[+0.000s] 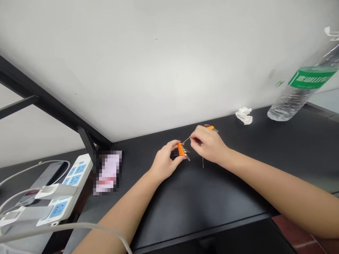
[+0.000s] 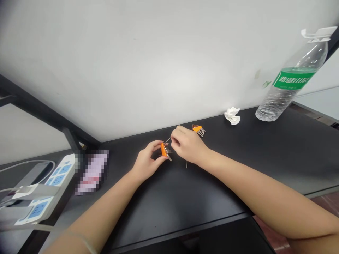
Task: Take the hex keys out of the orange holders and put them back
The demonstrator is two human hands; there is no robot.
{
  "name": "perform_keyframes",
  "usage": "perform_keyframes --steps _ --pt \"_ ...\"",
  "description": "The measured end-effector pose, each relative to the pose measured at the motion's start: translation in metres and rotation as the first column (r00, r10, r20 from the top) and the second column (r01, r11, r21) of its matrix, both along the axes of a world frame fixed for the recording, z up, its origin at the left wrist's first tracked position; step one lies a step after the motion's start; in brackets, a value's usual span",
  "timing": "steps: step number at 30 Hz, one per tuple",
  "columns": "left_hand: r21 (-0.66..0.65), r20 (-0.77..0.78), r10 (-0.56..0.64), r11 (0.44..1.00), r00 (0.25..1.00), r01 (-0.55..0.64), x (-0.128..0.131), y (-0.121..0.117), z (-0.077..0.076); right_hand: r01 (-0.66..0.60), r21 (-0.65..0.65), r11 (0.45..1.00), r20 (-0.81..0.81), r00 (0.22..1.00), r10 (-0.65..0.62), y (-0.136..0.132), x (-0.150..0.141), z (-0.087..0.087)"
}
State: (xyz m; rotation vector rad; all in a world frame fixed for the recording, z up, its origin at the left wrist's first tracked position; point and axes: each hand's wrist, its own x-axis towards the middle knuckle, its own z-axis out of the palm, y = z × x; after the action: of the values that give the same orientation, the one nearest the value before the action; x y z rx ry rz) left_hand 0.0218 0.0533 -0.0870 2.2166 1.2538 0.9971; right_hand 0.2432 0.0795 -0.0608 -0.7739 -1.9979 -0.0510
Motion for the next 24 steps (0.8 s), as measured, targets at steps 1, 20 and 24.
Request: perform_keyframes --steps 1,20,24 --pt "-0.001 0.0 -0.001 1.0 1.0 0.001 0.0 0.0 0.0 -0.004 0.008 1.0 0.015 1.0 0.004 0.0 0.0 0.0" --pt "0.127 -0.144 -0.002 0.992 0.99 0.02 -0.002 -0.001 -0.003 0.047 0.142 0.989 0.221 0.972 -0.078 -0.009 0.004 0.003" --pt "0.131 -0.156 0.005 0.991 0.988 0.016 -0.001 -0.001 -0.002 0.061 0.156 0.986 0.219 0.971 -0.095 -0.01 0.003 0.001"
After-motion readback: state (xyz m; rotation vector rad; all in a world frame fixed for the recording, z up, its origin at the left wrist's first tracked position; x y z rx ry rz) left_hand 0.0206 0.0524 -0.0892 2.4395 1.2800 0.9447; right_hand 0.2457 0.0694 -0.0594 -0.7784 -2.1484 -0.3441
